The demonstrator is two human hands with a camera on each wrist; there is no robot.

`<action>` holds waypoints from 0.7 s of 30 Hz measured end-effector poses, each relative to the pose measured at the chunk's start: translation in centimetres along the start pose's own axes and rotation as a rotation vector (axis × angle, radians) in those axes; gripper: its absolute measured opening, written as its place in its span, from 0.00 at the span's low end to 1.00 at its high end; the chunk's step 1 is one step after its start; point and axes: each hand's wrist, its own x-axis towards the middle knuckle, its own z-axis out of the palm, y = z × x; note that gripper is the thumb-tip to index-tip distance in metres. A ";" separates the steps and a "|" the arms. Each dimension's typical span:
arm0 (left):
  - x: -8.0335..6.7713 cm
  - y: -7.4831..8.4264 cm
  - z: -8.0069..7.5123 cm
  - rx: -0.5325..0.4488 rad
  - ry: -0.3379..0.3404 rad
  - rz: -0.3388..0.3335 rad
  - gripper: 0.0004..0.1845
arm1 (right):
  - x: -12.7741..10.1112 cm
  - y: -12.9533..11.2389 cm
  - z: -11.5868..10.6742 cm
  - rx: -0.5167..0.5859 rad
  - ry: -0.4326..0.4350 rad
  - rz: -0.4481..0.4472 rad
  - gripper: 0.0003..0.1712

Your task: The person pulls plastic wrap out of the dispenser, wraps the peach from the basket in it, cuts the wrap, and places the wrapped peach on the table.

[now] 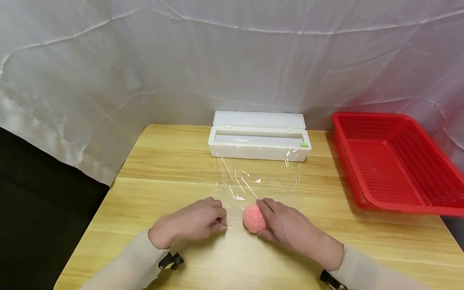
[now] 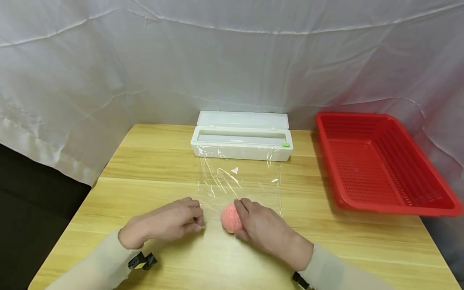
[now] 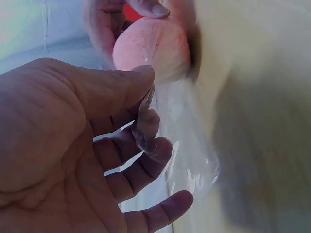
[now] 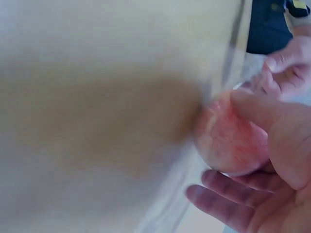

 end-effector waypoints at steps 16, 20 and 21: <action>4.8 3.5 1.6 0.188 0.218 0.075 0.45 | 4.0 2.4 -3.1 0.145 -0.322 0.041 0.31; 6.0 3.5 2.5 0.142 0.237 0.062 0.42 | 4.3 3.4 -3.0 0.230 -0.368 0.055 0.36; 6.2 3.4 2.5 0.119 0.235 0.060 0.40 | 4.4 3.8 -3.0 0.258 -0.384 0.064 0.36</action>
